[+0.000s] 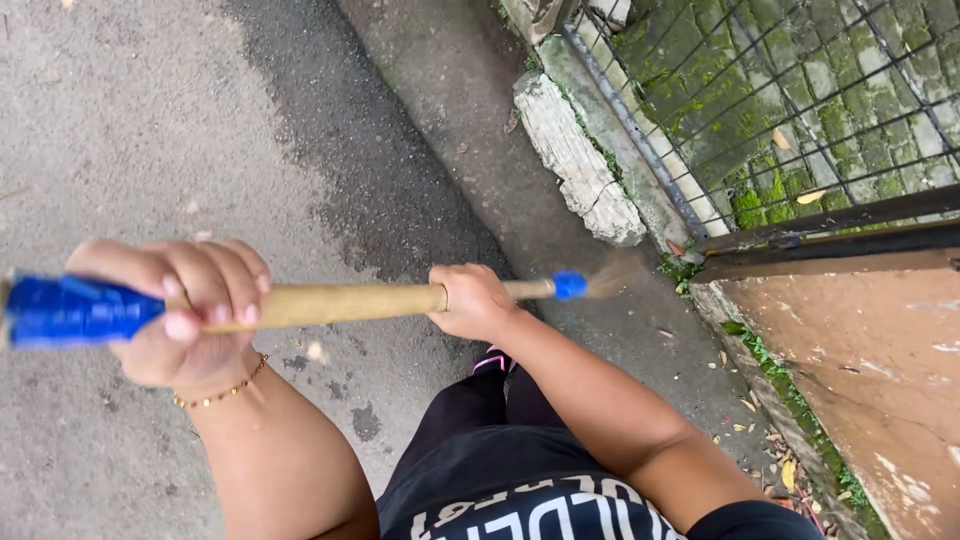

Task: Sweeping leaves and debris from the edge of a paved path next to a wall using a broom

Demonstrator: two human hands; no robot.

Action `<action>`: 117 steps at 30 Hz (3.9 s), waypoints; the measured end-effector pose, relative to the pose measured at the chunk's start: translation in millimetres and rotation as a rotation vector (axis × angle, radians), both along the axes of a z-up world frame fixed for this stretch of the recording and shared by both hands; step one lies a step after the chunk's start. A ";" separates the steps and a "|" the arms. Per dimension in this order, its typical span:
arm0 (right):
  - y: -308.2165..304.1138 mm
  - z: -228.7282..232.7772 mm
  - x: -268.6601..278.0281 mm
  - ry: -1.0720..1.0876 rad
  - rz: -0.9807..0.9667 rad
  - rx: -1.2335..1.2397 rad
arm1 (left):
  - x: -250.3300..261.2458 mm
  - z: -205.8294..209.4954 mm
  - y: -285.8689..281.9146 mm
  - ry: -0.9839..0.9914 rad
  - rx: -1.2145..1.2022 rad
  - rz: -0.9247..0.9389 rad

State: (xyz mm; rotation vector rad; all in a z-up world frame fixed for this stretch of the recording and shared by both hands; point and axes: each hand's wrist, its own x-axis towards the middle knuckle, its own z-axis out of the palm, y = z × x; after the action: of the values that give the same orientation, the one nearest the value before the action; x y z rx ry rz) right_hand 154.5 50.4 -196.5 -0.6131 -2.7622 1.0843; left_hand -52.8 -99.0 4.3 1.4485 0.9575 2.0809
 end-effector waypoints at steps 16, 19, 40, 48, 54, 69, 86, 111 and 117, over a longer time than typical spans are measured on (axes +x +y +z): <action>104.0 -94.2 -59.6 0.313 0.014 -0.255 | 62.8 -67.3 104.3 0.014 -0.023 0.130; 100.1 -65.9 -44.4 0.307 -0.027 -0.146 | 38.5 -39.0 104.5 -0.093 0.052 0.135; 176.4 -110.9 -41.0 0.365 -0.133 -0.101 | 67.2 -65.1 183.2 -0.186 -0.035 0.166; 137.7 -22.0 47.3 0.156 -0.324 -0.039 | 72.2 -0.2 204.5 -0.447 -0.136 0.142; 129.5 23.4 64.5 0.454 -0.329 0.095 | 80.7 52.0 183.1 0.106 0.028 -0.163; 102.5 -62.4 136.1 0.308 -0.690 -0.027 | 157.7 -30.5 212.2 -0.204 0.084 -0.448; 48.5 -22.5 106.4 0.568 -0.619 -0.200 | 184.5 15.9 153.3 0.014 0.109 -0.451; 132.6 38.9 300.5 0.624 -0.546 0.026 | 382.6 52.3 186.9 0.137 0.048 -0.509; 116.4 -27.4 394.1 0.356 -0.802 -0.030 | 436.6 -14.3 222.2 -0.094 -0.002 -0.541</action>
State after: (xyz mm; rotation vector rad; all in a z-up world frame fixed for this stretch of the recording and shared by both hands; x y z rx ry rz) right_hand 548.7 166.8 -223.9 -1.2357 -1.8991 0.9088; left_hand 383.8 123.2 -10.0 1.4014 0.4596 1.7240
